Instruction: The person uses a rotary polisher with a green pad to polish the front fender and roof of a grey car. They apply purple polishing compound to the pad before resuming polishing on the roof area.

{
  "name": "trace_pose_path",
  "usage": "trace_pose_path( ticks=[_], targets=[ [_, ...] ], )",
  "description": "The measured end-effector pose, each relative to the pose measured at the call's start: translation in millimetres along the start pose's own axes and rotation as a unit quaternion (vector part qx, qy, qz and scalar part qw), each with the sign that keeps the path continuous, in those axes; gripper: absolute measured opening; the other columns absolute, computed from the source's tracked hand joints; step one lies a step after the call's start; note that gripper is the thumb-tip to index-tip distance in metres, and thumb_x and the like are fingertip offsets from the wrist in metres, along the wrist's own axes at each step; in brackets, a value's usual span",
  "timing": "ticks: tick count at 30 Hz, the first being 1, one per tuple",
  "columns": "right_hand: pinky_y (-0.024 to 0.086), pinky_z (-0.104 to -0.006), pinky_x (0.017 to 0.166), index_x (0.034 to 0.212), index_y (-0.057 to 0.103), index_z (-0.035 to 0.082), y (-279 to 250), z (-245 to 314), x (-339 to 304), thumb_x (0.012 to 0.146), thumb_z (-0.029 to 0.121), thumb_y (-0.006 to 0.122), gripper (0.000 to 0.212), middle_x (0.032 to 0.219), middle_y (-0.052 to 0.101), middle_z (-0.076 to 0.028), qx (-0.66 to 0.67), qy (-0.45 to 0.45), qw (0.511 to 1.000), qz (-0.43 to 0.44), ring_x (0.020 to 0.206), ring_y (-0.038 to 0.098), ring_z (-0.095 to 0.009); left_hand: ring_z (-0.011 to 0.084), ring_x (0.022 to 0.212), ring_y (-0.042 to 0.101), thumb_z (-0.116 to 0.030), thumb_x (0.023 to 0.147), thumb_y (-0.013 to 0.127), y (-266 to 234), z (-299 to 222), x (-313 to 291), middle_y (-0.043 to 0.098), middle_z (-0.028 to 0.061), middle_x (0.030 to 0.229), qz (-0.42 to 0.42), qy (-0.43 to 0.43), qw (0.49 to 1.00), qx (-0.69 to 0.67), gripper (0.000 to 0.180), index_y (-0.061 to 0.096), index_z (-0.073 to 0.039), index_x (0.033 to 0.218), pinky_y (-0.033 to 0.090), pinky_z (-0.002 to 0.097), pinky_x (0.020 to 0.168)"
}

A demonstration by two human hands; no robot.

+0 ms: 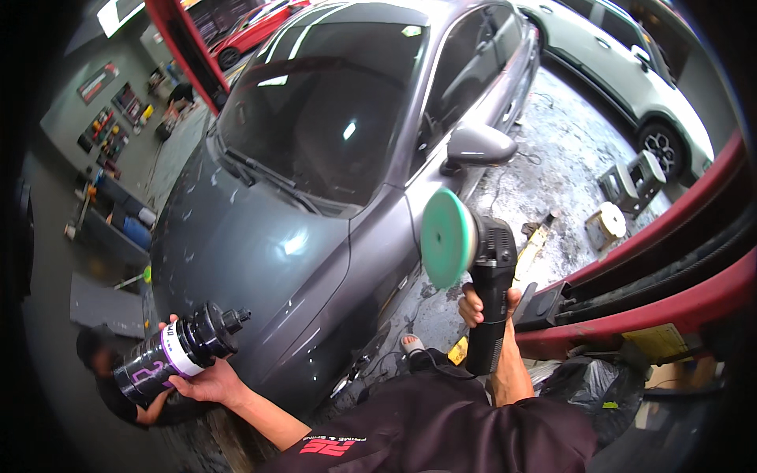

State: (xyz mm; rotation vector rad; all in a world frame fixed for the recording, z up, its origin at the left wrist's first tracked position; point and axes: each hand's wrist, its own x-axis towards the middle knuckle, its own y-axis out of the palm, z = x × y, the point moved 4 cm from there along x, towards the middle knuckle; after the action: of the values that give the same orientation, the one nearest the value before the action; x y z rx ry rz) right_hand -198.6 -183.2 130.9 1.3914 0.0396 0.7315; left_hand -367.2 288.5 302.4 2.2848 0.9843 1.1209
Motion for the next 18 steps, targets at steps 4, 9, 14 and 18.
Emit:
trace_pose_path(
  ticks=[4, 9, 14, 18],
  targets=[
    [0.058, -0.0406, 0.063, 0.148, 0.045, -0.004, -23.0, 40.9, -10.5, 0.095, 0.072, 0.069, 0.096, 0.107, 0.063, -0.018, 0.044, -0.053, 0.993, 0.097, 0.078, 0.067, -0.025, 0.0366, 0.159, 0.037, -0.049, 0.093, 0.079, 66.6, 48.9, 24.9, 0.041, 0.0211, 0.168, 0.097, -0.034, 0.991, -0.091, 0.104, 0.029, 0.007, 0.166, 0.030, 0.0559, 0.133],
    [0.063, -0.0476, 0.070, 0.159, 0.034, 0.000, -30.0, 75.7, -34.6, 0.099, 0.073, 0.063, 0.099, 0.125, 0.056, -0.023, -0.053, -0.097, 0.993, -0.041, 0.087, 0.067, -0.028, 0.0407, 0.149, 0.048, -0.052, 0.093, 0.076, 146.3, 101.0, 48.5, 0.045, 0.0261, 0.160, 0.152, -0.006, 0.984, -0.090, 0.104, 0.028, 0.007, 0.164, 0.036, 0.0536, 0.130],
    [0.064, -0.0596, 0.083, 0.159, 0.042, 0.007, -33.9, 67.2, -33.7, 0.098, 0.073, 0.065, 0.092, 0.123, 0.056, -0.020, 0.041, -0.122, 0.992, 0.011, 0.100, 0.061, -0.029, 0.0425, 0.147, 0.049, -0.059, 0.092, 0.070, 244.1, 114.0, 68.2, 0.045, 0.0265, 0.161, 0.175, 0.089, 0.980, -0.046, 0.106, 0.026, 0.007, 0.163, 0.038, 0.0540, 0.128],
    [0.060, -0.0516, 0.087, 0.153, 0.051, 0.008, -24.7, 72.6, -17.3, 0.095, 0.073, 0.069, 0.089, 0.120, 0.058, -0.017, 0.014, -0.202, 0.977, -0.065, 0.099, 0.057, -0.027, 0.0425, 0.150, 0.049, -0.058, 0.091, 0.069, 298.7, 113.3, 78.3, 0.046, 0.0271, 0.161, 0.158, 0.153, 0.974, -0.056, 0.106, 0.029, 0.007, 0.164, 0.042, 0.0556, 0.126]
  ],
)
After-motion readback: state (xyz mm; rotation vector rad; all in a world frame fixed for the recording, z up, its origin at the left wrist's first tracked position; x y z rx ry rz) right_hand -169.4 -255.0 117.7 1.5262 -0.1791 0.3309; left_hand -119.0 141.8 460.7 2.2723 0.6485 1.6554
